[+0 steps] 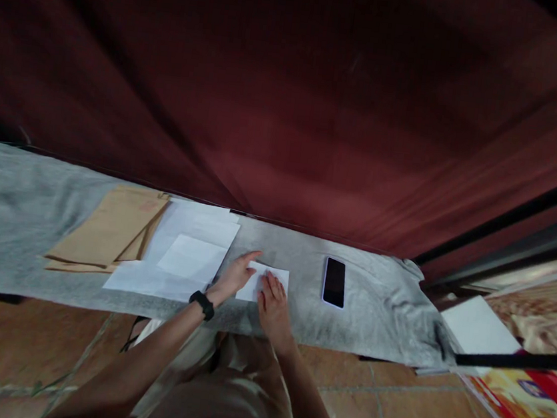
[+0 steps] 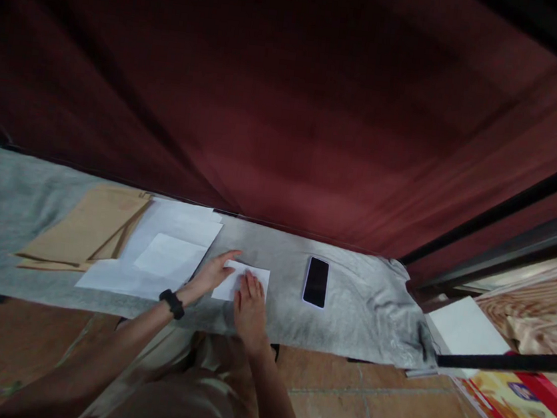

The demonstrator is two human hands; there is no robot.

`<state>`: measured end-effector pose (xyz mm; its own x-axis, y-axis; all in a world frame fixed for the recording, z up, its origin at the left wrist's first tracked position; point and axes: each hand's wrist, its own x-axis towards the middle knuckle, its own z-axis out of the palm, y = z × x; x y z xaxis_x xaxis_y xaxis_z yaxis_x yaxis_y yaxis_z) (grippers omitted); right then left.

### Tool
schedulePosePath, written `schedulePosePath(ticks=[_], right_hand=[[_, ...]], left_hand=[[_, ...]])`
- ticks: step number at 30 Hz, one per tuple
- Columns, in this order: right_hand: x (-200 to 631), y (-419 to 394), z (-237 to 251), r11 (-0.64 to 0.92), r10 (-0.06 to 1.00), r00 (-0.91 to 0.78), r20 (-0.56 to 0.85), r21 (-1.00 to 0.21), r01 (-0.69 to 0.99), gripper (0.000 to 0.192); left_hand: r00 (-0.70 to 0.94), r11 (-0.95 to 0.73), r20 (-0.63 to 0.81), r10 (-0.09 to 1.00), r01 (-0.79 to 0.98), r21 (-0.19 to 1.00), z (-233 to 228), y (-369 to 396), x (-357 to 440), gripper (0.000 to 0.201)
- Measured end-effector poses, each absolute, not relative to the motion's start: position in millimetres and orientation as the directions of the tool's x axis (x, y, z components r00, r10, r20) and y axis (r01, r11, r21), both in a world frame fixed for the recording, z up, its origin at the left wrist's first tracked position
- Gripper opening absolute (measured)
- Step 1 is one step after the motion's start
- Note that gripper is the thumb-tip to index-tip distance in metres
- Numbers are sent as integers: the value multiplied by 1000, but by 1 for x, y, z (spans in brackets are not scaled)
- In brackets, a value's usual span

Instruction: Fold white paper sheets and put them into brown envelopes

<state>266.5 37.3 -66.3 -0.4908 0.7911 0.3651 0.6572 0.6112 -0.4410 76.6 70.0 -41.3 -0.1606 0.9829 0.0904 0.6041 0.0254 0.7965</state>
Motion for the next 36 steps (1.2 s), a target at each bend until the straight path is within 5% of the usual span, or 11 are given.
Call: schedulePosePath(ticks=[5, 10, 18, 36], right_hand=[[255, 37, -77, 617, 782, -546, 302, -242, 749, 51], [261, 37, -87, 652, 749, -604, 272, -148, 743, 64], [279, 45, -78, 613, 786, -554, 275, -232, 755, 56], [316, 53, -75, 496, 848, -384, 366, -290, 819, 53]], left_hand=[[-170, -68, 314, 934, 779, 623, -50, 45, 106, 43], [69, -200, 269, 961, 843, 500, -66, 15, 139, 56], [157, -246, 235, 959, 872, 424, -62, 5, 118, 60], [-16, -93, 217, 976, 871, 483, -62, -25, 87, 57]])
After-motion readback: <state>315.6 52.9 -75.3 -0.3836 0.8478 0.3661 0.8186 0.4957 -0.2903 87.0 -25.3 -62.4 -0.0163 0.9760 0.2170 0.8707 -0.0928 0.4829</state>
